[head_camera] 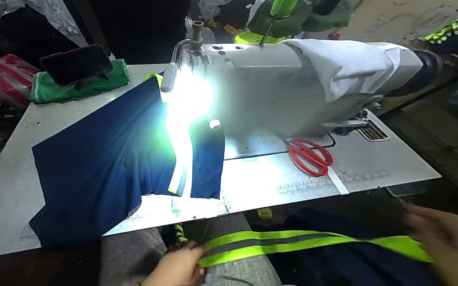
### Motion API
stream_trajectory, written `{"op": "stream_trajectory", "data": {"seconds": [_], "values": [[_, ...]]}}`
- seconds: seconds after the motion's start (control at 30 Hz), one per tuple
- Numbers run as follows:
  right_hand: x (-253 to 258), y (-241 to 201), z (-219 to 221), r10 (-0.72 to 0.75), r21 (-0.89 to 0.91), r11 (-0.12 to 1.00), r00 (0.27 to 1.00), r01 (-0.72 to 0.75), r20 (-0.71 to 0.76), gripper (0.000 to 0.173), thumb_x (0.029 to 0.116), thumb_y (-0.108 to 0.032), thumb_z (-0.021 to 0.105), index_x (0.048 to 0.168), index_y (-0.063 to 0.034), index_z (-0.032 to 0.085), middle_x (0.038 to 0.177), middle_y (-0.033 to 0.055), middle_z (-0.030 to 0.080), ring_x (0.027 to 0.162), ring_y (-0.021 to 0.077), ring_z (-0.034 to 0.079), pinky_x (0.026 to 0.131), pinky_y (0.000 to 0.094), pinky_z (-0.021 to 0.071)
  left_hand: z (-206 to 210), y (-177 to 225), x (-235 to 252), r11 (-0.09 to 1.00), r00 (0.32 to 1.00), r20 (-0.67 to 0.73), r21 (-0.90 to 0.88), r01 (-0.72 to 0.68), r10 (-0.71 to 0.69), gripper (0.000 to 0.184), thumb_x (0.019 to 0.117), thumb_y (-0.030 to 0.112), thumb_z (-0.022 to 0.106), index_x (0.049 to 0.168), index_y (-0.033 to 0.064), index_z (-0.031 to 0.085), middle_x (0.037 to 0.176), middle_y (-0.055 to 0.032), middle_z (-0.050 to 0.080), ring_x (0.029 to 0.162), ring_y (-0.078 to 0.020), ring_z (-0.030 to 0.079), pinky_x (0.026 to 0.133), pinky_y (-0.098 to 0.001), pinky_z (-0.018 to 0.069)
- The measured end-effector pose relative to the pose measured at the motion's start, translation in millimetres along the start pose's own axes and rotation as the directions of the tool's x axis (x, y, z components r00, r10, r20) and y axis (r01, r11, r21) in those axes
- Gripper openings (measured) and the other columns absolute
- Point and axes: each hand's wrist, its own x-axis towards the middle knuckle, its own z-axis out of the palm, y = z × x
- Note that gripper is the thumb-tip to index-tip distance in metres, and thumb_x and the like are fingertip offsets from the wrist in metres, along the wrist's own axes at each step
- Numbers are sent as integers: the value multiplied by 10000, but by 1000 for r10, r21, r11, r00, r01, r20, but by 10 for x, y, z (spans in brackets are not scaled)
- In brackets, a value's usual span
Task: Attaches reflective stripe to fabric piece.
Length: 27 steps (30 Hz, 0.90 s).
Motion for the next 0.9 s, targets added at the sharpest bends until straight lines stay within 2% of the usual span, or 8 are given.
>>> {"op": "stream_trajectory", "data": {"seconds": [0.03,0.1,0.17,0.23,0.3,0.43,0.7,0.9], "values": [[26,-150,271,-219,77,972,975,222,-45,381,1076,-208,489,1296,77,611,1179,298,669,1022,387,702,896,529,586,-154,125,-75,992,982,-139,13,-126,126,292,1025,222,601,1288,125,682,1203,-132,708,1107,-311,693,940,-547,559],[2,-761,832,-518,184,817,835,547,-185,267,1046,-206,563,1131,-11,724,1024,165,728,911,248,721,811,424,613,-520,324,-199,937,816,-467,101,-333,340,192,1041,166,558,1101,121,734,958,-59,728,876,-198,714,762,-420,598],[-48,-1384,1257,-679,234,657,697,717,-232,226,1045,-208,547,1106,-120,746,1062,55,730,994,167,702,866,373,601,-921,355,-216,903,615,-661,291,-316,429,264,1034,115,483,1090,152,738,1001,-16,737,911,-141,708,768,-350,597],[-38,-1793,1558,-762,208,556,594,804,-258,253,1029,-168,537,1167,-178,750,1208,13,726,1134,152,682,972,369,570,-1200,227,-124,882,531,-711,432,-187,461,347,1014,97,446,1137,213,750,1187,32,731,1116,-129,685,916,-369,580],[59,-1991,1771,-799,148,514,535,845,-275,256,997,-133,565,1159,-174,758,1237,18,726,1175,168,676,1002,381,557,-1305,51,12,871,555,-691,472,-140,463,339,1011,103,473,1164,211,756,1284,42,695,1208,-137,649,983,-398,561],[176,-2006,1982,-794,145,522,540,841,-277,227,989,-165,592,1124,-204,769,1199,-9,723,1146,164,665,977,390,554,-1239,-120,154,908,613,-682,384,-165,399,283,1036,182,520,1194,222,751,1290,90,685,1179,-77,649,973,-347,565],[174,-1935,1974,-795,165,501,527,849,-298,227,980,-178,577,1089,-195,776,1146,-1,728,1118,167,661,973,360,549,-1161,-162,120,959,558,-782,192,-206,277,268,1018,210,570,1224,202,742,1416,40,614,1287,-88,588,1051,-295,531],[162,-1930,1989,-795,145,508,526,849,-302,234,973,-183,571,1090,-209,773,1137,-10,727,1113,161,658,972,357,542,-1088,-109,105,955,546,-799,295,-11,253,337,1010,262,541,1305,287,702,1291,116,682,1206,-88,628,994,-460,511]]}}
